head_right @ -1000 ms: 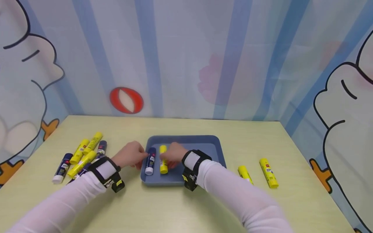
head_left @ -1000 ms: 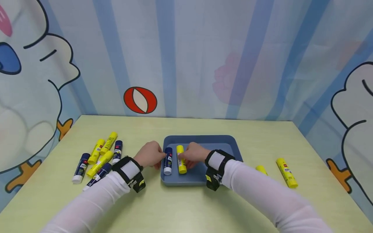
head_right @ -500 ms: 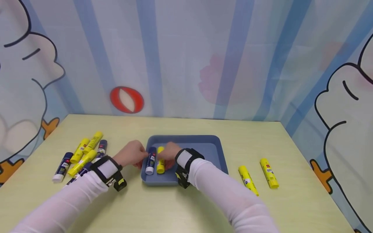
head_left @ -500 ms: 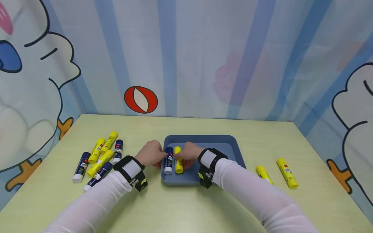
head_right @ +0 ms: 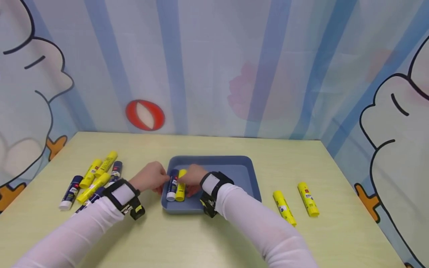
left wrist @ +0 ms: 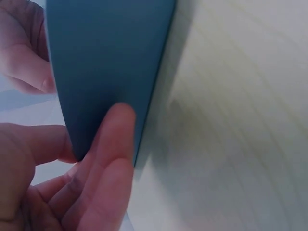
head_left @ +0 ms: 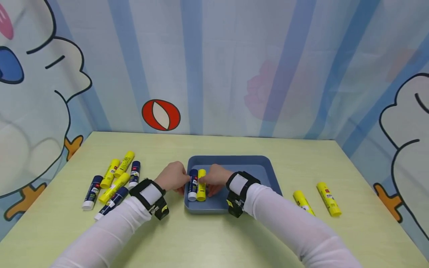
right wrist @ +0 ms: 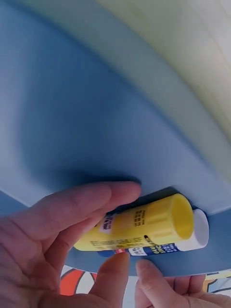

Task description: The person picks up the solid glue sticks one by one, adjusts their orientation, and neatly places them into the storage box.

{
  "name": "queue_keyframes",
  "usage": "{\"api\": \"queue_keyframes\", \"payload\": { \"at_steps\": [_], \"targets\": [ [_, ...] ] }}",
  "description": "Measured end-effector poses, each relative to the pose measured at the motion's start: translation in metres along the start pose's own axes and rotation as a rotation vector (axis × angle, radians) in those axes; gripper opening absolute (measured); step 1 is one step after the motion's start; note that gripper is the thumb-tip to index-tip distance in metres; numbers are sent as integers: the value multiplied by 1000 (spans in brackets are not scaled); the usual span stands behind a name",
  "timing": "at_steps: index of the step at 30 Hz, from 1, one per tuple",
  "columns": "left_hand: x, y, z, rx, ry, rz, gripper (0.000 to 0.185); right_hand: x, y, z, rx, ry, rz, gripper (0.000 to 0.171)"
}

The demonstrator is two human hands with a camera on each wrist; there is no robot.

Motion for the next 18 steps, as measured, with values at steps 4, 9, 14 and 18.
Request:
{"api": "queue_keyframes", "payload": {
  "at_steps": [4,9,14,18],
  "targets": [
    [1,-1,0,1,0,12,30,8,3,-12,41,-26,25,31],
    [1,-3,0,11,2,13,30,21,21,-33,123,-37,91,31],
    [0,0,-1,5,-4,11,30,60,53,-68,177,50,221,34],
    [0,3,-2,-13,-5,17,32,110,86,-98,231,210,262,36]
  ]
}}
Point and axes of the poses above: each hand's wrist, its own z-axis towards the middle knuckle, its own x-axis out of the back of the hand, y = z × x, the point moved 2 cm from there along z, towards the middle knuckle, and after that the axes turned 2 degrees about y, right-handed, at the moved point
